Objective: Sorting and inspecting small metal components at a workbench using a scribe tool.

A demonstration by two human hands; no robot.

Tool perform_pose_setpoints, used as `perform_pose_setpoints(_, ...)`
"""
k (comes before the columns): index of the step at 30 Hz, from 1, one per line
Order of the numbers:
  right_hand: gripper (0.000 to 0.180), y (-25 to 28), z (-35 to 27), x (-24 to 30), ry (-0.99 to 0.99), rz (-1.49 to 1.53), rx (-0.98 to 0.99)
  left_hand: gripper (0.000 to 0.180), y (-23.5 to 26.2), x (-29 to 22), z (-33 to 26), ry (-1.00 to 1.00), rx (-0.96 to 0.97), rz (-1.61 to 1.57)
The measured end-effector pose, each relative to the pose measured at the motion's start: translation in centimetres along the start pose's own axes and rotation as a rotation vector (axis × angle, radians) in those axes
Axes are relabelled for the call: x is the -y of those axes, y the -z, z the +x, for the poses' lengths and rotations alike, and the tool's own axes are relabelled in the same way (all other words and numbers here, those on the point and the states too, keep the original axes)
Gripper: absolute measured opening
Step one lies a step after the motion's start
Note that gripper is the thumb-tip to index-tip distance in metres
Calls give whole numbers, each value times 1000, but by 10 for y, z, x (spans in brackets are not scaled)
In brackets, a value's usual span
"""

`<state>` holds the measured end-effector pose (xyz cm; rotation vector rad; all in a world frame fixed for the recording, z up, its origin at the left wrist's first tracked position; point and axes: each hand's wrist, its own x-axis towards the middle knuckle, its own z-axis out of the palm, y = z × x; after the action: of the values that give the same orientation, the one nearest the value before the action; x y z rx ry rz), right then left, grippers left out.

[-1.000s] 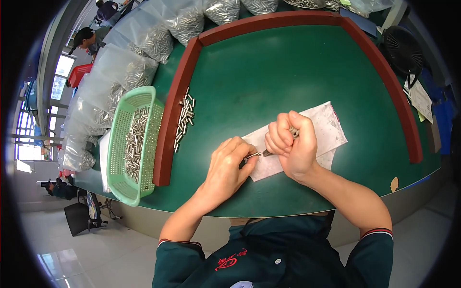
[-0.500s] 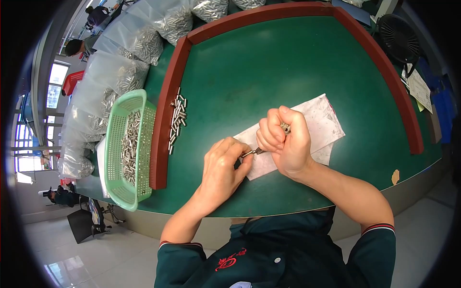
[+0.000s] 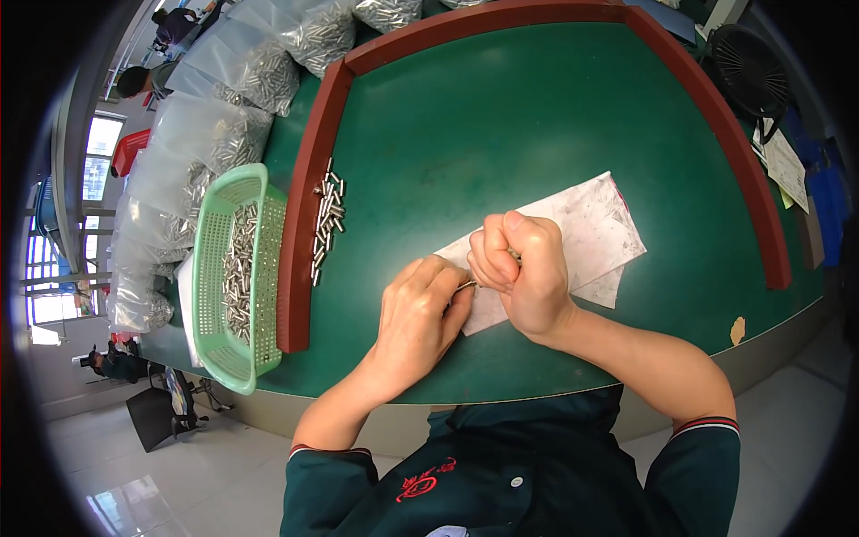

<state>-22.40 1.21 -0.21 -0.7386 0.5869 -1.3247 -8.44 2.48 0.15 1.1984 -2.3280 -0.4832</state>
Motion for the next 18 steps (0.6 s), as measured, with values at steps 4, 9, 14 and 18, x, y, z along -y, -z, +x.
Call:
perform_pose_setpoints(4, 38, 0, -3, -7, 97, -75, -1, 13, 1, -2, 2, -2, 27, 8)
perform_pose_setpoints(9, 38, -2, -2, -5, 87, -96, -18, 13, 2, -3, 3, -8, 45, 21)
perform_pose_setpoints(14, 38, 7, 2, -1, -18, 75, -43, 11, 3, -6, -1, 9, 19, 32)
perform_pose_setpoints(18, 39, 13, 5, 9, 28, 133, -33, 10, 6, -9, 3, 35, -37, 35)
